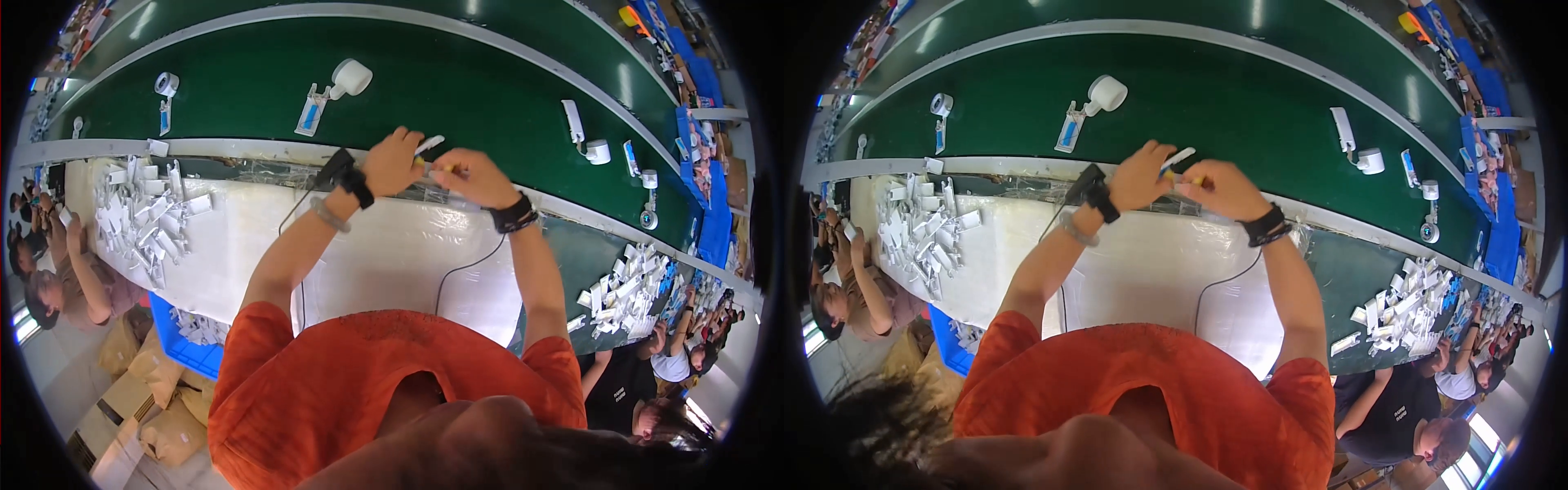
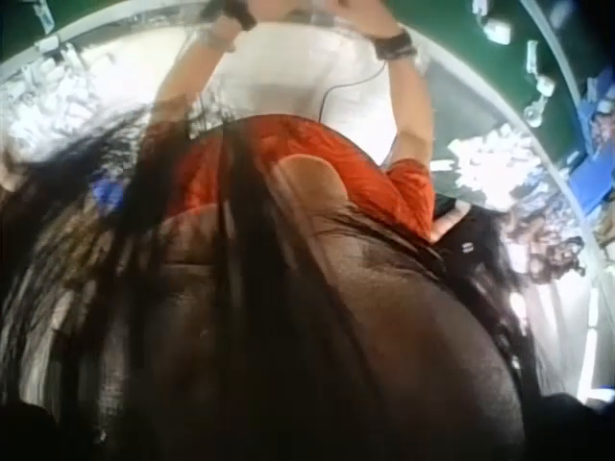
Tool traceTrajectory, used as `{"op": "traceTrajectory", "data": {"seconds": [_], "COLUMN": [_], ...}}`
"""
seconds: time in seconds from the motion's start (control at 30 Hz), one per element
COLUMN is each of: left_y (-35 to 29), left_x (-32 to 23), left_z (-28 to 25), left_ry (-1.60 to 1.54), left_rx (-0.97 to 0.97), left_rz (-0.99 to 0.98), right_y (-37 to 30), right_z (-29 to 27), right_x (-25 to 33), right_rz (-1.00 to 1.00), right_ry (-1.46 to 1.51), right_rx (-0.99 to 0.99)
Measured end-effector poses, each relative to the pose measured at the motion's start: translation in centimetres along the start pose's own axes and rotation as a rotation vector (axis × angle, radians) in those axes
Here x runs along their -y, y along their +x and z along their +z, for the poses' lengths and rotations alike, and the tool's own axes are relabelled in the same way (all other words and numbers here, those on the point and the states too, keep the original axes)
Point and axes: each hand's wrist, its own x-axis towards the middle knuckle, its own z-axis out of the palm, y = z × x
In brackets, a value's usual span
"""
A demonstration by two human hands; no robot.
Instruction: Assembling small plastic parts on a factory production line.
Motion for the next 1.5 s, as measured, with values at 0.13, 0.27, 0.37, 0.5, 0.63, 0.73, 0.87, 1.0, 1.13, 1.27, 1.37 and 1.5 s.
{"op": "traceTrajectory", "data": {"seconds": [0.13, 0.27, 0.37, 0.5, 0.63, 0.73, 0.87, 1.0, 1.13, 1.27, 1.37, 1.5], "left_y": [-4.4, -7.6, -9.9, -12.2, -13.4, -14.3, -16.2, -17.7, -19.3, -20.2, -20.8, -21.4], "left_x": [-2.0, -5.0, -7.2, -9.6, -12.6, -14.2, -15.9, -17.0, -18.2, -18.8, -19.2, -20.0], "left_z": [-0.9, -3.6, -3.8, -3.3, -2.8, -3.2, -3.6, -3.7, -4.0, -3.6, -3.8, -4.2], "left_ry": [-0.094, -0.885, -0.942, -1.017, -1.098, -1.106, -1.104, -1.162, -1.157, -1.135, -1.192, -1.048], "left_rx": [-0.009, 0.332, 0.305, 0.282, 0.157, 0.09, 0.122, 0.109, 0.082, 0.056, 0.074, 0.036], "left_rz": [0.078, -0.393, -0.442, -0.425, -0.373, -0.372, -0.367, -0.365, -0.295, -0.254, -0.239, -0.212], "right_y": [-2.8, -6.9, -8.8, -10.9, -13.0, -14.8, -17.5, -18.9, -20.2, -21.1, -21.7, -22.1], "right_z": [3.1, 6.2, 8.1, 9.6, 10.7, 11.1, 12.5, 13.4, 14.1, 14.5, 15.3, 15.9], "right_x": [-0.5, 2.2, 4.0, 4.3, 5.0, 5.3, 8.5, 9.7, 8.9, 9.5, 9.4, 9.8], "right_rz": [0.057, 0.072, 0.066, -0.337, -0.262, -0.386, -0.339, -0.446, -0.504, -0.619, -0.637, -0.639], "right_ry": [0.284, 0.254, -0.249, -0.622, -0.328, -0.254, -0.197, -0.308, -0.415, -0.467, -0.393, -0.405], "right_rx": [0.167, 0.049, -0.188, -0.658, -0.75, -0.765, -0.722, -0.708, -0.695, -0.803, -0.814, -0.828]}}
